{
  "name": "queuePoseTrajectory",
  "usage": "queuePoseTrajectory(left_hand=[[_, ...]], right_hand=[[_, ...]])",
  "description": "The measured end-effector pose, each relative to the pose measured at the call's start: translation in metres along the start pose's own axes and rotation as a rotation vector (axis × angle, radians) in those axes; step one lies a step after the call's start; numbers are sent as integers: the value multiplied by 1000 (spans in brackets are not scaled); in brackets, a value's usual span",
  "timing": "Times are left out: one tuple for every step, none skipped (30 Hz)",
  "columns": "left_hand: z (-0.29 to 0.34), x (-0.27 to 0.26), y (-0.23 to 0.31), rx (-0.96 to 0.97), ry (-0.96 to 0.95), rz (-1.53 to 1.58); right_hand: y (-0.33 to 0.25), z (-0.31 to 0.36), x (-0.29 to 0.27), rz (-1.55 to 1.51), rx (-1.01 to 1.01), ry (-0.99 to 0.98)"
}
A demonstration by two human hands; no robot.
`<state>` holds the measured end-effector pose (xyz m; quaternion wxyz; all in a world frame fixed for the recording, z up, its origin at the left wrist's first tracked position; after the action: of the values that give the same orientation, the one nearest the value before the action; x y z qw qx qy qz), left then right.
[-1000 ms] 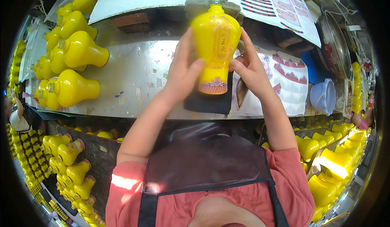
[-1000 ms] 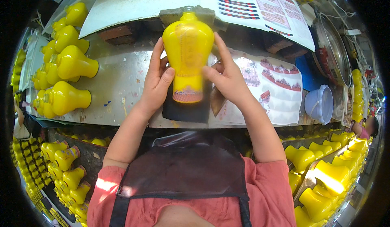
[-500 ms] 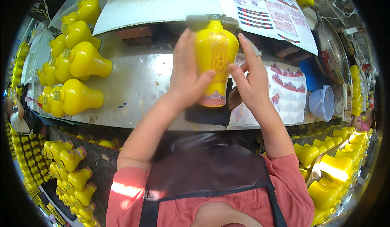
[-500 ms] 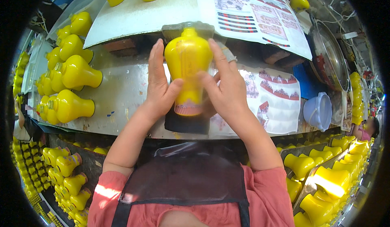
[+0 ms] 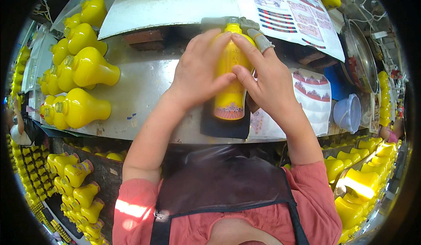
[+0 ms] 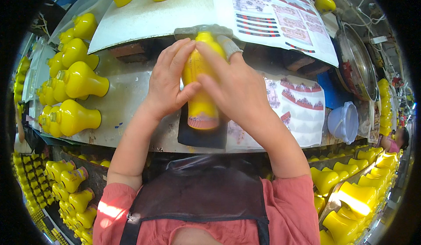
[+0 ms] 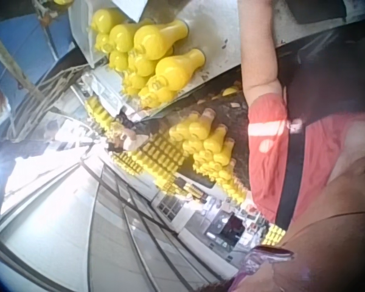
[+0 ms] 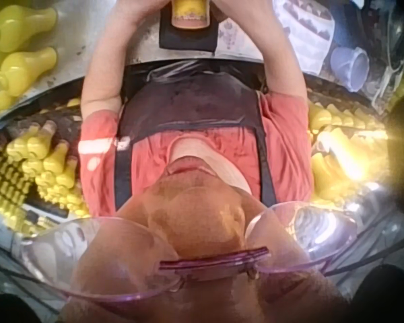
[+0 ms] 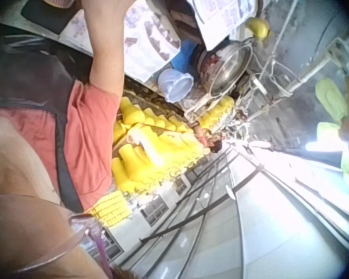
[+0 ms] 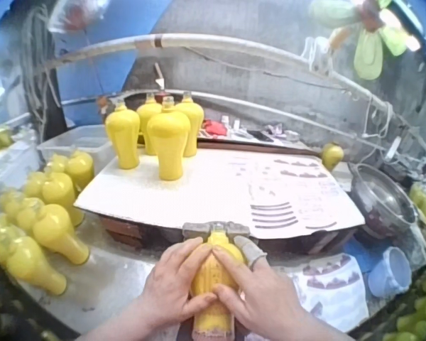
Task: The person applies a paper label to the neck of a yellow bottle, smooths it around the circumference, and places the labeled bottle on a metal table among many similar bottles. The person repeats this process with another bottle.
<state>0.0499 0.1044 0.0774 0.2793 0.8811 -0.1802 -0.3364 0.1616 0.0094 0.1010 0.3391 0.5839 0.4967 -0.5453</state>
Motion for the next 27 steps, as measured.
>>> queuePoseTrajectory(left_hand=[[0,0,-1,6,-9,22],[1,0,-2,10,-13,22],[2,0,-2,13,-18,22],[3,-1,-1,26,-18,23],[4,1,-3,27,-34,11],[5,2,-4,37,-47,1],[7,4,-5,45,-61,-8],[10,4,-8,12,-49,39],[14,5,-11,-20,-37,85],[18,6,-14,-45,-21,126],[28,8,-27,-221,34,357],[37,13,-29,-276,59,440],[46,17,-30,-325,90,524],[55,22,-32,-375,121,608],[62,29,-30,-403,66,515],[68,32,-31,-422,70,547],[73,34,-31,-439,74,578],[75,34,-33,-449,79,608],[77,34,-35,-458,84,638],[78,34,-36,-468,90,668],[78,34,-38,-478,108,712],[78,34,-38,-487,126,756],[76,34,-38,-473,149,733],[74,35,-37,-459,173,709],[72,35,-35,-445,196,685],[72,37,-33,-445,194,623],[72,37,-31,-444,193,562]], right_hand=[[-3,0,-4,5,-30,47],[-2,-1,0,18,-5,13],[-4,-2,-2,16,-23,48],[-6,-2,-3,13,-42,83],[-6,-3,-2,-11,-50,97],[-5,-3,-2,-37,-58,109],[-3,-3,-1,-64,-64,119],[1,-2,2,-108,-43,100],[7,0,5,-152,-21,84],[12,2,9,-191,-2,63],[23,7,21,-323,94,-43],[27,12,26,-398,120,-58],[30,17,32,-478,147,-48],[33,22,38,-555,184,-43],[33,26,46,-579,180,-72],[34,29,53,-662,186,-81],[36,30,58,-746,190,-90],[38,31,66,-818,213,-119],[39,32,67,-876,204,-129],[39,32,68,-907,189,-131],[39,33,70,-932,203,-145],[40,34,72,-957,218,-158],[40,34,73,-932,246,-158],[40,35,75,-908,274,-157],[38,36,77,-883,301,-157],[34,35,75,-873,281,-113],[32,33,72,-862,261,-70]])
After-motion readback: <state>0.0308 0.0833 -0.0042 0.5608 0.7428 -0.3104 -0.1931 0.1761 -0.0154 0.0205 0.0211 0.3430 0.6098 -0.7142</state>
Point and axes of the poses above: each hand's wrist, its own z-axis away from the middle knuckle, its own x-axis out of the palm, y = z × x, the point moved 9 cm from there along -z, towards the middle knuckle, and after that the axes turned 14 degrees about z, right-handed, at the moved point
